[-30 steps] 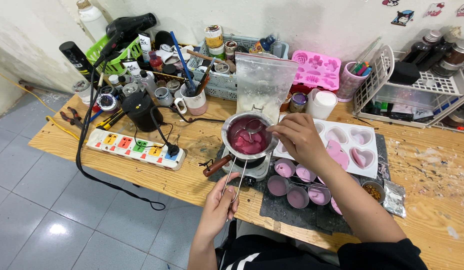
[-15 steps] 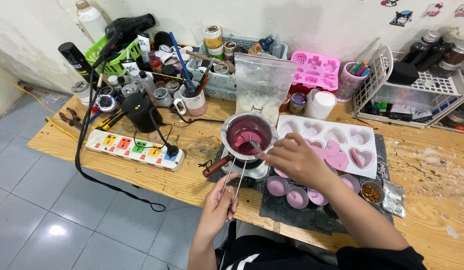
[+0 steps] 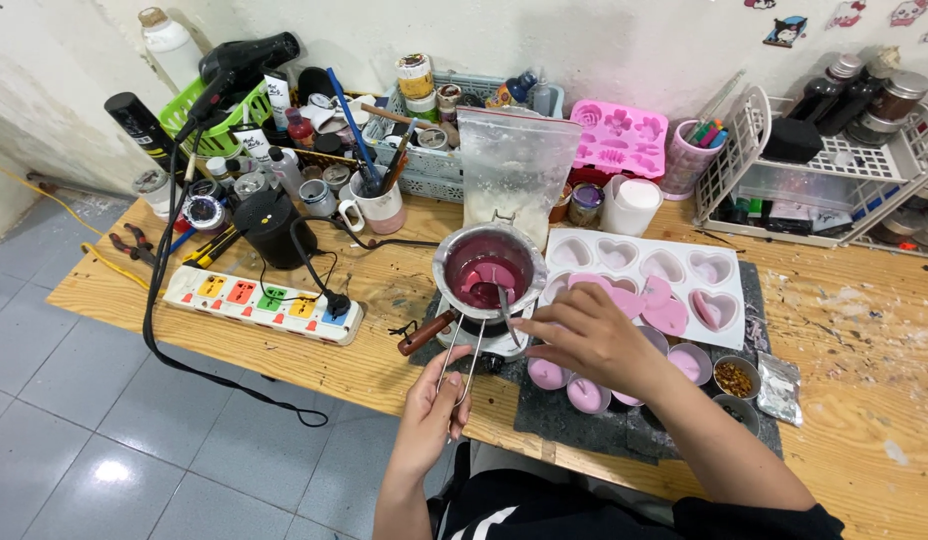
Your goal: Stirring melted wax in a pot and pouring it into silicone heart-shaped molds.
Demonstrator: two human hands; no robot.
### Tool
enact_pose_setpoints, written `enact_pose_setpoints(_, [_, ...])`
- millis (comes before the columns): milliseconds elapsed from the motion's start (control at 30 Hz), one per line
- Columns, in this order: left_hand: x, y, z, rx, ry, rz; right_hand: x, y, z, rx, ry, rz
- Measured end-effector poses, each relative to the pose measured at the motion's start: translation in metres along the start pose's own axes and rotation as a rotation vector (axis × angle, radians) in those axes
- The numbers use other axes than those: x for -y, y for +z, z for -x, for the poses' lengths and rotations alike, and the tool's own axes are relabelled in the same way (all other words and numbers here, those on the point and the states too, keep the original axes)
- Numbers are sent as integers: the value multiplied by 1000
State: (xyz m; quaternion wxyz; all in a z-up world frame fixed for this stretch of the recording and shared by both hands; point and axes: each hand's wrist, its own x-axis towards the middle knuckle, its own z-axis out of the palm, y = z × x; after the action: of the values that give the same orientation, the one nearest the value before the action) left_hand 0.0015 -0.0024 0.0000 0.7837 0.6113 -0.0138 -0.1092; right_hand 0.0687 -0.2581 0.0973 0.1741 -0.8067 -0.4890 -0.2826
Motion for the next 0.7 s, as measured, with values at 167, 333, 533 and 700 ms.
enact_pose_setpoints(167, [-2, 1, 2, -2, 7, -13, -20, -23, 32, -125, 179, -4])
enact_pose_setpoints(333, [2, 1, 0, 7, 34, -12, -30, -33, 70, 95, 495, 42])
enact_pose_setpoints(533, [4, 0, -1, 5, 35, 6, -36, 6, 125, 599, 742, 78])
enact_pose_setpoints(700, [3, 1, 0, -8, 9, 16, -30, 14, 135, 559, 779, 130])
